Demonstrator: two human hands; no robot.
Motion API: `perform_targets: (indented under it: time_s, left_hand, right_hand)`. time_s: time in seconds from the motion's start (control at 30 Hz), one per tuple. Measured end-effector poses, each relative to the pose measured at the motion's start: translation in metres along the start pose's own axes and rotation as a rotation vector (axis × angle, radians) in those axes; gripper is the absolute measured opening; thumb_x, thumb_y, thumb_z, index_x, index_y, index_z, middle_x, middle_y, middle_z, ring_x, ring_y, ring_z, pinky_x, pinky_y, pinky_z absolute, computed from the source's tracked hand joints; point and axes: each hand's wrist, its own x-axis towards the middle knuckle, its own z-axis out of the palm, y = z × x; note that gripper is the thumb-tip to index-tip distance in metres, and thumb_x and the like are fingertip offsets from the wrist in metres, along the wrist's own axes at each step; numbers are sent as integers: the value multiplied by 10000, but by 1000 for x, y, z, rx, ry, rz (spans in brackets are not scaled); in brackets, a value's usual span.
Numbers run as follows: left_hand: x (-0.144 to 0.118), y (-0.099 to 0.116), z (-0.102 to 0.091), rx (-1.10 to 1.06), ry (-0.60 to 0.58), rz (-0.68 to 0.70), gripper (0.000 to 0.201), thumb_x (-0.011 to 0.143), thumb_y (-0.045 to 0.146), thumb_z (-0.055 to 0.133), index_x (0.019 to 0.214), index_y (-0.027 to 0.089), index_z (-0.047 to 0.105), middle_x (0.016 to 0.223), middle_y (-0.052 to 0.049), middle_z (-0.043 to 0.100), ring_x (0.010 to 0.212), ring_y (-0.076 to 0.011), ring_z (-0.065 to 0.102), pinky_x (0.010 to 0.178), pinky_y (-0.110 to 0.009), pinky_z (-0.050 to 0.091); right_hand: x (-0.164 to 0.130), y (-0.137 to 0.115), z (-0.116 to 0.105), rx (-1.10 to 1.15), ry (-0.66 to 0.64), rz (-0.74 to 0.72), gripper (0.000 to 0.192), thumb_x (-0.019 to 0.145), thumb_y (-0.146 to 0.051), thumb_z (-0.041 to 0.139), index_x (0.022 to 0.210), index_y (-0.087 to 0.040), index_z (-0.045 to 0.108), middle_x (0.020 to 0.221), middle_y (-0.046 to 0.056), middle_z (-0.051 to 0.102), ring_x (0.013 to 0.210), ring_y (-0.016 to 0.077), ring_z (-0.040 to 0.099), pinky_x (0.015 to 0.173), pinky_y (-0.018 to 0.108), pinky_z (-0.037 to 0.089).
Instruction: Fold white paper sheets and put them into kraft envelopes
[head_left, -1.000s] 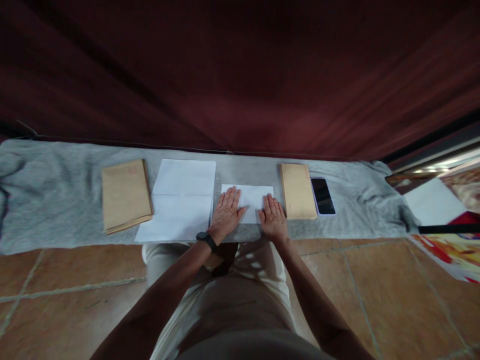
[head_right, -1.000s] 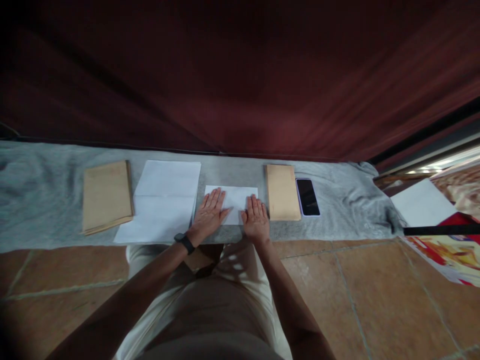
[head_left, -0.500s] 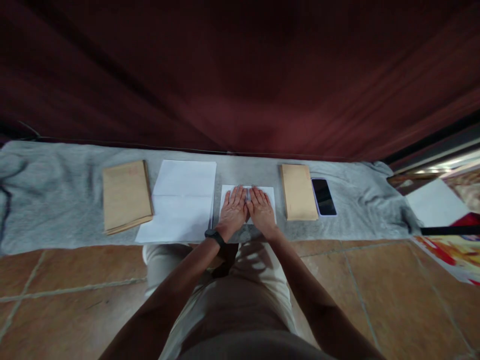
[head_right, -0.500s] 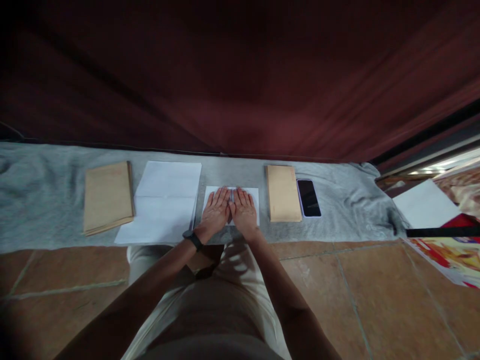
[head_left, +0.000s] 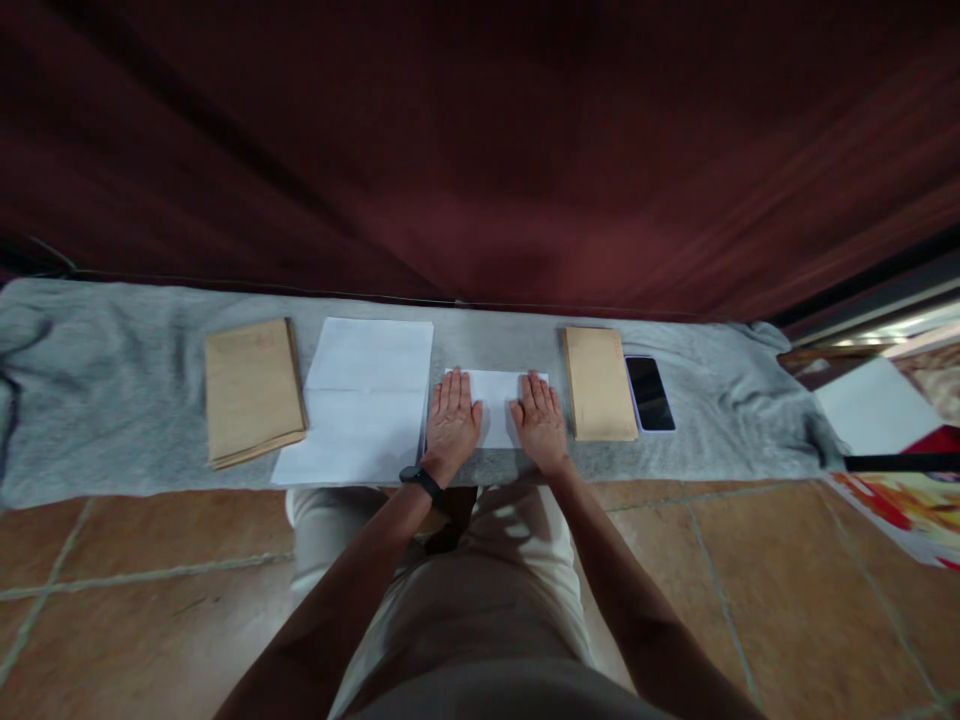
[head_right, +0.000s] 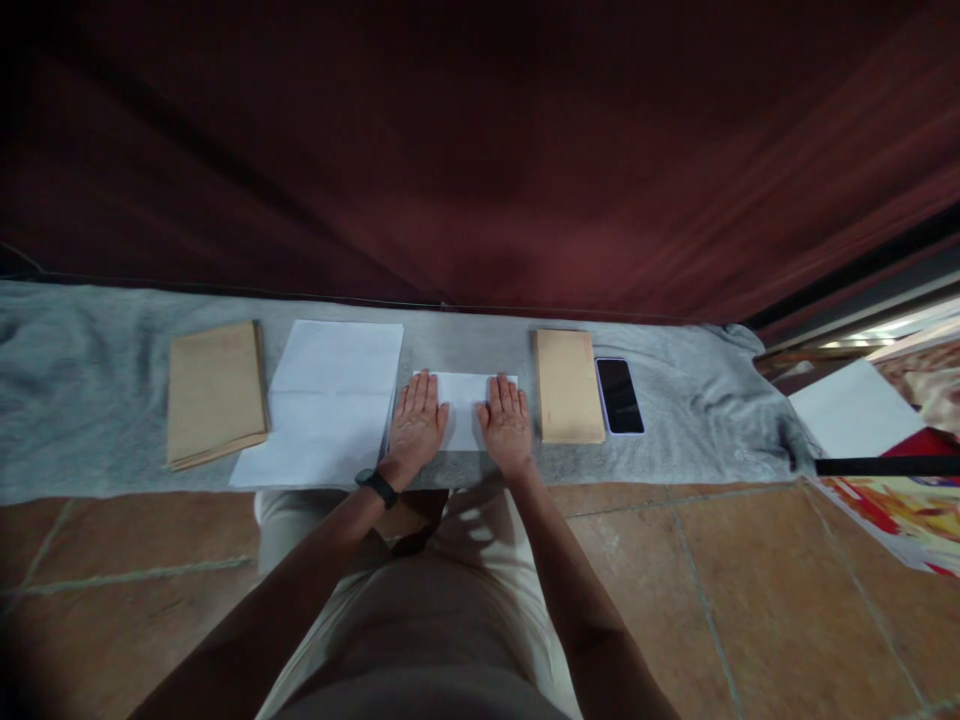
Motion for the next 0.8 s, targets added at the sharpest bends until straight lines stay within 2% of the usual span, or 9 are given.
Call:
perform_targets:
  time_s: [0.23, 0.33, 0.43, 0.6, 0.73, 0.8]
  left_hand:
    - [-24, 9, -10, -40, 84, -39, 645, 1032, 335, 337, 1585, 25, 217, 1639, -242, 265, 1547, -326, 213, 1230, -568, 282]
    - [-42, 19, -18, 0, 22, 34, 621, 1032, 325, 358, 1596, 91, 245, 1664, -178, 242, 1557, -316, 179, 1241, -567, 258]
    - [-60, 27, -24, 28, -52, 111, 573, 1029, 339, 379, 1575, 165, 342, 1651, -125, 303, 1552, -304, 210, 1248, -569, 243]
    - [-69, 22, -28, 65, -95, 158, 535, 1020, 351, 403, 1517, 159, 448, 1600, -143, 404, 1521, -302, 302, 1244, -548, 264]
    - [-62, 11, -31, 132, -166, 218, 481, 997, 254, 414, 1458, 162, 517, 1548, -150, 484, 1475, -286, 401, 1210, -509, 350]
    - [-60, 7, -32, 173, -202, 265, 481, 970, 167, 411, 1435, 147, 532, 1525, -159, 511, 1448, -269, 445, 1199, -478, 377]
  right_hand:
    - [-11, 6, 1, -8, 41, 28, 609, 1077, -422, 309, 1589, -92, 289, 1623, 196, 342, 1518, 290, 303, 1213, 519, 291]
    - [-16, 6, 1, -12, 57, 55, 618, 1077, -431, 300, 1587, -82, 291, 1619, 203, 348, 1506, 301, 322, 1207, 517, 298]
    - [-15, 5, -2, -9, 52, 74, 612, 1074, -414, 302, 1575, -61, 309, 1610, 217, 359, 1500, 309, 323, 1199, 519, 302]
    - [11, 4, -11, -2, -25, 6, 520, 1051, -304, 352, 1521, -95, 423, 1580, 176, 428, 1486, 296, 328, 1216, 525, 242]
    - [42, 2, -22, -36, -118, 10, 444, 1019, -255, 393, 1416, -146, 559, 1409, 166, 596, 1308, 309, 508, 1187, 534, 261]
    - [54, 2, -28, -69, -158, 22, 410, 1006, -245, 411, 1348, -147, 614, 1330, 177, 633, 1230, 319, 551, 1173, 541, 269]
